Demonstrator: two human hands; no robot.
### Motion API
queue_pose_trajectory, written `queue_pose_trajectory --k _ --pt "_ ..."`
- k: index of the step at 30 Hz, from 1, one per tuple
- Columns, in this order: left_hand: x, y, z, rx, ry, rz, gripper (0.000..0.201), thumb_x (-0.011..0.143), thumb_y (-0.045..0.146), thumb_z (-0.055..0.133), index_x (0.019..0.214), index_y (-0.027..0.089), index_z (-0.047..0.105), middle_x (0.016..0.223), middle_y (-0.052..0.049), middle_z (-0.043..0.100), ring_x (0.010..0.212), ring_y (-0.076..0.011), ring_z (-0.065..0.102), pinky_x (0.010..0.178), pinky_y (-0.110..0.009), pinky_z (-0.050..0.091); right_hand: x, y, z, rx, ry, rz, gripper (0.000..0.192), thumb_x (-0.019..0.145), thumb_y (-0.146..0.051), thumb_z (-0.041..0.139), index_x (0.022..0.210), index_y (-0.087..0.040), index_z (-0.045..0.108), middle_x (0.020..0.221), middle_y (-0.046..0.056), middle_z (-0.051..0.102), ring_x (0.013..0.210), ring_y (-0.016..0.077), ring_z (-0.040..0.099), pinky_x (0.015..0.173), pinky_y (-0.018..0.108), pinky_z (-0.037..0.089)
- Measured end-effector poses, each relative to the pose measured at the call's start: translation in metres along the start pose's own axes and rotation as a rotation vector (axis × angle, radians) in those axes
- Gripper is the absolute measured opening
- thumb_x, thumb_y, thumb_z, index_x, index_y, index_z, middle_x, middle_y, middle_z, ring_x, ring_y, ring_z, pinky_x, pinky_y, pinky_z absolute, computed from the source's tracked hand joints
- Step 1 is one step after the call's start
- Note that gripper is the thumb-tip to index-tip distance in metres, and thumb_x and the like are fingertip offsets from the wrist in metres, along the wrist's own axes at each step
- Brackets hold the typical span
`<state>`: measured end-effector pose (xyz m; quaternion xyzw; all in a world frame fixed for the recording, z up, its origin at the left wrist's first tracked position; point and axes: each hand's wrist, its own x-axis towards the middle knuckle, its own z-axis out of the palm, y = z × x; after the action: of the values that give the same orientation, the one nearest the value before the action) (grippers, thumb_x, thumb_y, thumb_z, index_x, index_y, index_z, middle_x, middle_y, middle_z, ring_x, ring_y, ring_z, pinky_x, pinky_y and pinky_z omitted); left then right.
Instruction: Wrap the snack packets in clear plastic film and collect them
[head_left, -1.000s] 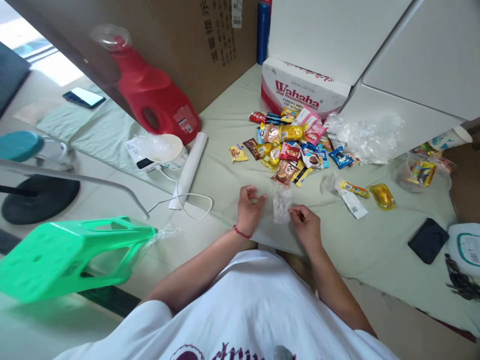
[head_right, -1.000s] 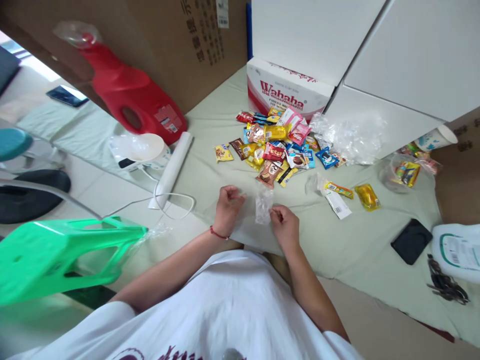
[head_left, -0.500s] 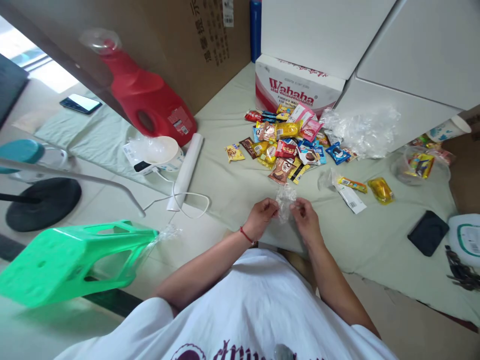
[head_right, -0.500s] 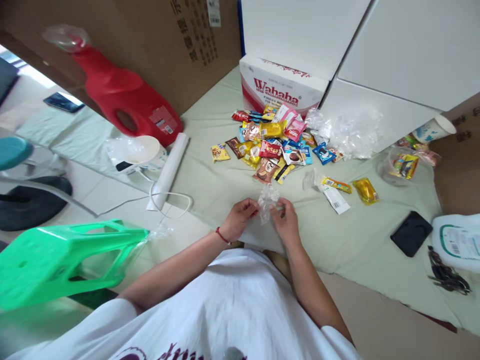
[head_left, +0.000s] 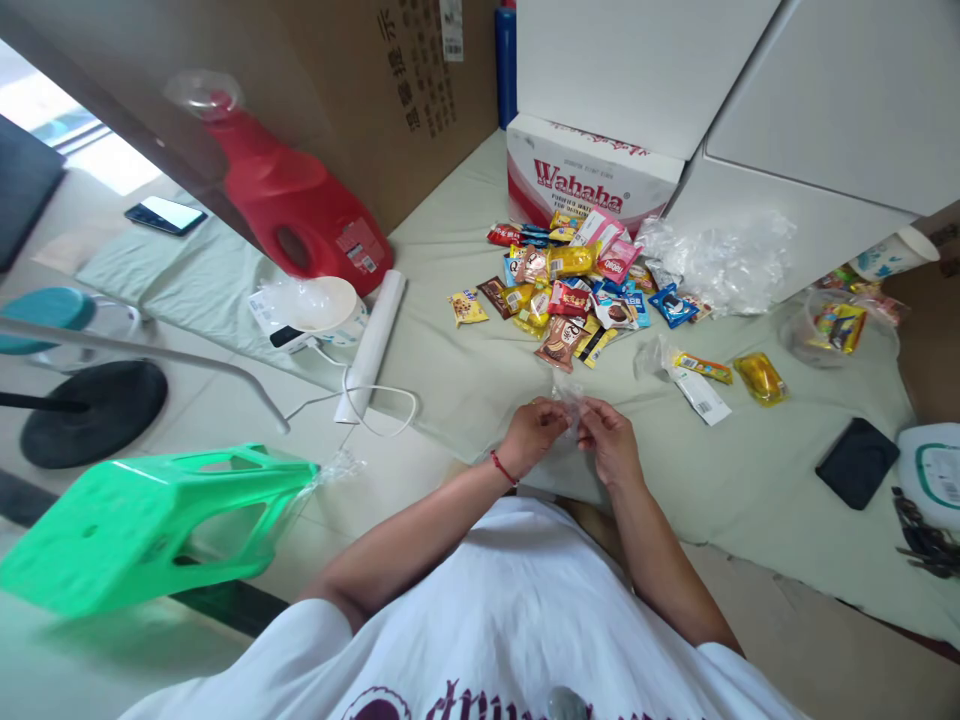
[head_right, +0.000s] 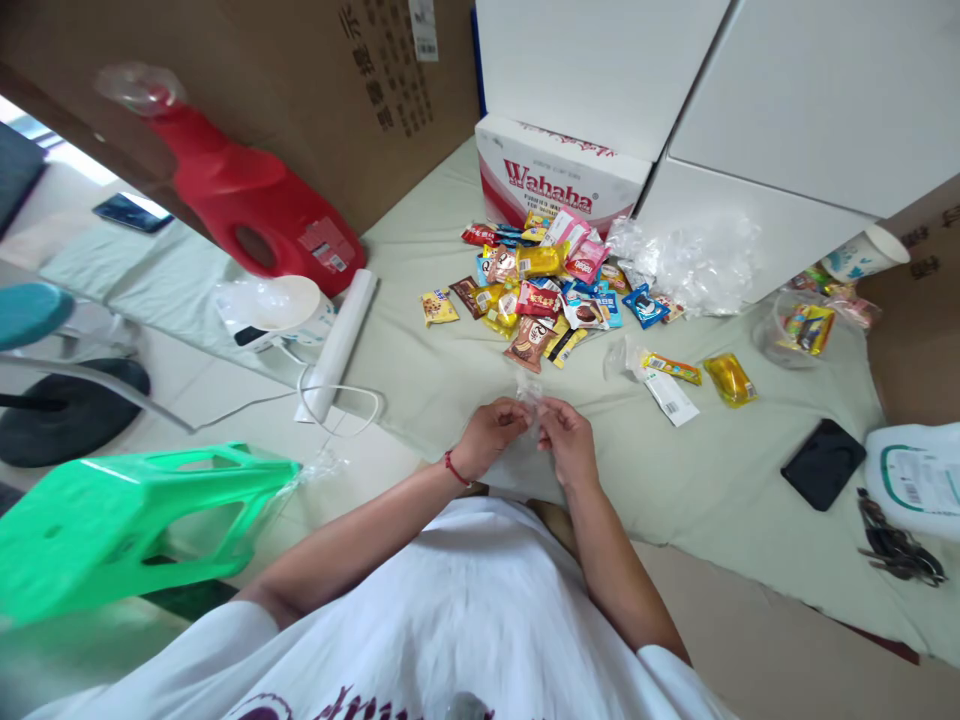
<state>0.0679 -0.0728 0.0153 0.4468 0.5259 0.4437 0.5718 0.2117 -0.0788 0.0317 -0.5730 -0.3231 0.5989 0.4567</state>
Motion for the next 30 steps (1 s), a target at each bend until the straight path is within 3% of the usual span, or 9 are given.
queue_pose_trajectory --k 3,6,10,16,18,21,24,27,30 --pt "-0.002 0.0 -0.003 -0.061 -0.032 -0.02 0.012 0.075 0.028 0.078 0.068 0.02 0.072 0.078 -0.003 0.068 0.076 -0.0172 0.06 0.073 -0.028 0.046 0.002 0.003 -0.004 -0.073 0.008 -0.047 0.042 0.064 -0.052 0.084 0.09 -0.019 0.074 0.057 -0.006 0.051 0.05 0.0094 0.041 0.044 0.022 0.035" --pt "-0.003 0.003 -0.008 -0.254 -0.052 -0.188 0.019 0.075 0.032 0.079 0.07 0.019 0.068 0.073 -0.002 0.067 0.069 -0.0149 0.06 0.068 -0.028 0.046 0.004 0.004 -0.008 -0.034 0.024 -0.044 0.04 0.064 -0.052 0.084 0.082 -0.02 0.07 0.053 -0.009 0.043 0.047 0.0074 0.032 0.042 0.021 0.025" --pt "-0.002 0.006 -0.024 -0.565 -0.033 -0.327 0.025 0.07 0.03 0.082 0.07 0.018 0.059 0.091 -0.007 0.075 0.078 -0.0151 0.068 0.071 -0.028 0.053 0.007 -0.004 -0.023 0.066 0.055 0.042 0.048 0.057 -0.055 0.089 0.078 -0.021 0.061 0.056 -0.011 0.038 0.045 0.0042 0.023 0.04 0.019 0.015" --pt "-0.003 0.007 -0.054 -0.672 -0.083 -0.333 0.028 0.064 0.022 0.084 0.066 0.017 0.057 0.081 -0.007 0.073 0.077 -0.0173 0.072 0.073 -0.029 0.058 0.02 -0.016 -0.059 0.005 0.033 0.043 0.05 0.053 -0.053 0.09 0.08 -0.018 0.065 0.065 -0.005 0.054 0.047 0.0039 0.028 0.042 0.019 0.017" --pt "-0.005 0.008 -0.058 -0.675 -0.089 -0.347 0.027 0.064 0.021 0.084 0.067 0.016 0.058 0.087 -0.009 0.075 0.084 -0.0202 0.075 0.079 -0.032 0.06 0.023 -0.016 -0.064 -0.093 0.108 -0.032 0.046 0.058 -0.054 0.086 0.08 -0.018 0.066 0.064 -0.004 0.054 0.048 0.0053 0.029 0.043 0.021 0.019" --pt "-0.009 0.01 -0.055 -0.679 -0.096 -0.337 0.026 0.065 0.02 0.083 0.066 0.015 0.058 0.103 -0.012 0.077 0.098 -0.0244 0.076 0.088 -0.036 0.061 0.023 -0.011 -0.058 -0.299 0.211 -0.233 0.039 0.076 -0.057 0.074 0.084 -0.019 0.068 0.064 -0.004 0.053 0.053 0.0088 0.035 0.048 0.022 0.027" --pt "-0.011 0.011 -0.05 -0.685 -0.125 -0.326 0.025 0.066 0.02 0.083 0.066 0.015 0.059 0.104 -0.013 0.077 0.102 -0.027 0.075 0.089 -0.037 0.061 0.024 -0.004 -0.039 -0.503 0.133 -0.351 0.039 0.077 -0.054 0.074 0.094 -0.02 0.072 0.075 -0.001 0.06 0.06 0.0112 0.044 0.058 0.025 0.038" --pt "-0.012 0.009 -0.05 -0.69 -0.141 -0.325 0.023 0.067 0.02 0.082 0.068 0.016 0.06 0.099 -0.012 0.077 0.101 -0.0268 0.076 0.086 -0.035 0.062 0.029 -0.002 -0.023 -0.54 0.016 -0.363 0.032 0.074 -0.05 0.076 0.085 -0.02 0.074 0.075 0.0 0.059 0.063 0.0124 0.047 0.062 0.026 0.04" --pt "-0.01 0.004 -0.06 -0.697 -0.123 -0.312 0.022 0.068 0.019 0.08 0.068 0.016 0.058 0.088 -0.009 0.076 0.097 -0.0254 0.076 0.084 -0.034 0.062 0.032 -0.011 -0.028 -0.379 -0.035 -0.269 0.031 0.075 -0.051 0.074 0.077 -0.02 0.07 0.065 -0.003 0.055 0.059 0.0118 0.043 0.058 0.025 0.036"
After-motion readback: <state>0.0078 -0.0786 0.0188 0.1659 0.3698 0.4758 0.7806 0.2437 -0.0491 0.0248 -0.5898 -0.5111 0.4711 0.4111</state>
